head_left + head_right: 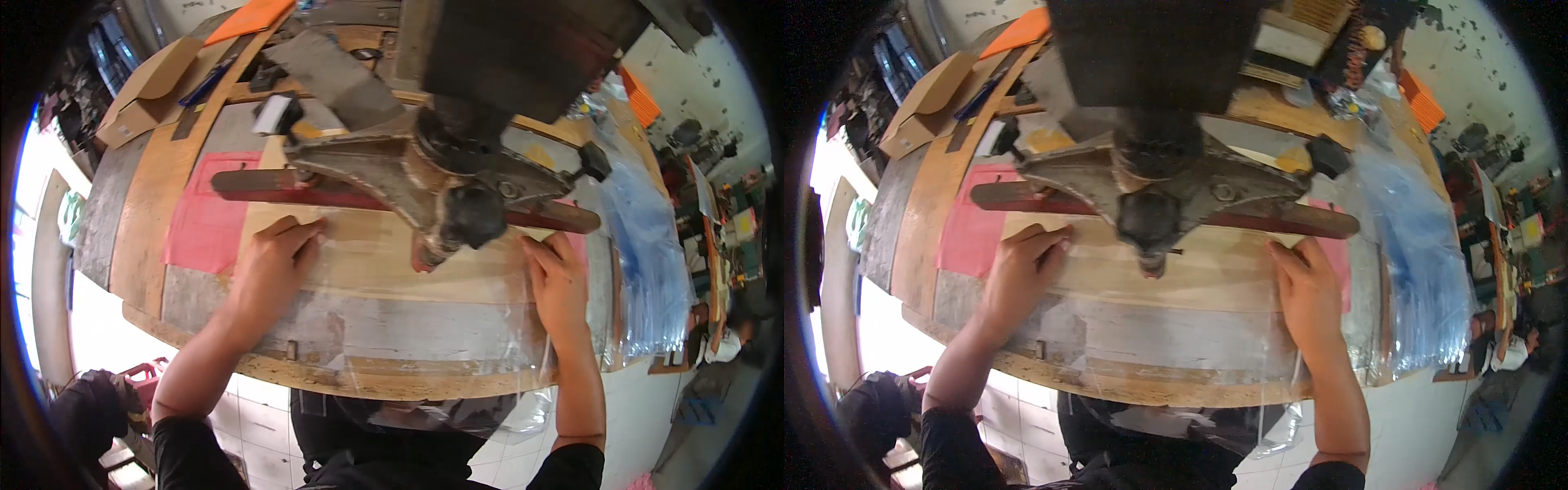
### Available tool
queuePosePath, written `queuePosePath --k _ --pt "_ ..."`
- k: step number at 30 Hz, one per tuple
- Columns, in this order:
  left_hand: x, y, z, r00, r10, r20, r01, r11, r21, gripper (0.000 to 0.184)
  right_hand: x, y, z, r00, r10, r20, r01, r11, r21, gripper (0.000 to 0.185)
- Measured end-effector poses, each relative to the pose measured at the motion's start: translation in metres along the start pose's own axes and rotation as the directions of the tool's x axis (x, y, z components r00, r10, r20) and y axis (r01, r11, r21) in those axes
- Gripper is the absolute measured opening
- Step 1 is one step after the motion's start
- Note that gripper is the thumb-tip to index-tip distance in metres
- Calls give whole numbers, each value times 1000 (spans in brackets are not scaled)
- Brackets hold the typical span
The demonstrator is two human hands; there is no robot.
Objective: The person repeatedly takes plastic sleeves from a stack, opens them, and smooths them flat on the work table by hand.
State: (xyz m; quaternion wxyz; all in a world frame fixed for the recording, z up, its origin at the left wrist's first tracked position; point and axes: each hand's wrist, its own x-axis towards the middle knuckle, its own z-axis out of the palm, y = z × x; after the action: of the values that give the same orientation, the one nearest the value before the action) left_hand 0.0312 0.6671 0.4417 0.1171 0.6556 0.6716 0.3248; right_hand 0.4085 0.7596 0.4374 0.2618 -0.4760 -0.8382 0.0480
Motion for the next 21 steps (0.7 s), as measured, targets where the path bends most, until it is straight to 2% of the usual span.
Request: queuePosePath --k 6,8,10,12,21 --pt "-1 -2 -2 999 -45 26 44 999 31 22 2 -6 -1 1000 7 26 -7 1000 -12 21" --pt "-1 -7 1 999 37 -14 -37 999 -2 22 2 -7 0 1000 19 -5 -19 999 -48 30" --pt "-1 -4 -2 999 -16 30 15 1000 10 23 4 -10 -1 999 -31 -29 30 998 -56 30" --pt "-1 -6 -1 1000 5 21 -5 1000 5 23 5 -13 -3 997 61 36 -60 998 -25 13" --pt "-3 -4 -2 1000 13 11 -13 1000 -15 25 4 -10 -2 998 56 35 -56 998 -14 11"
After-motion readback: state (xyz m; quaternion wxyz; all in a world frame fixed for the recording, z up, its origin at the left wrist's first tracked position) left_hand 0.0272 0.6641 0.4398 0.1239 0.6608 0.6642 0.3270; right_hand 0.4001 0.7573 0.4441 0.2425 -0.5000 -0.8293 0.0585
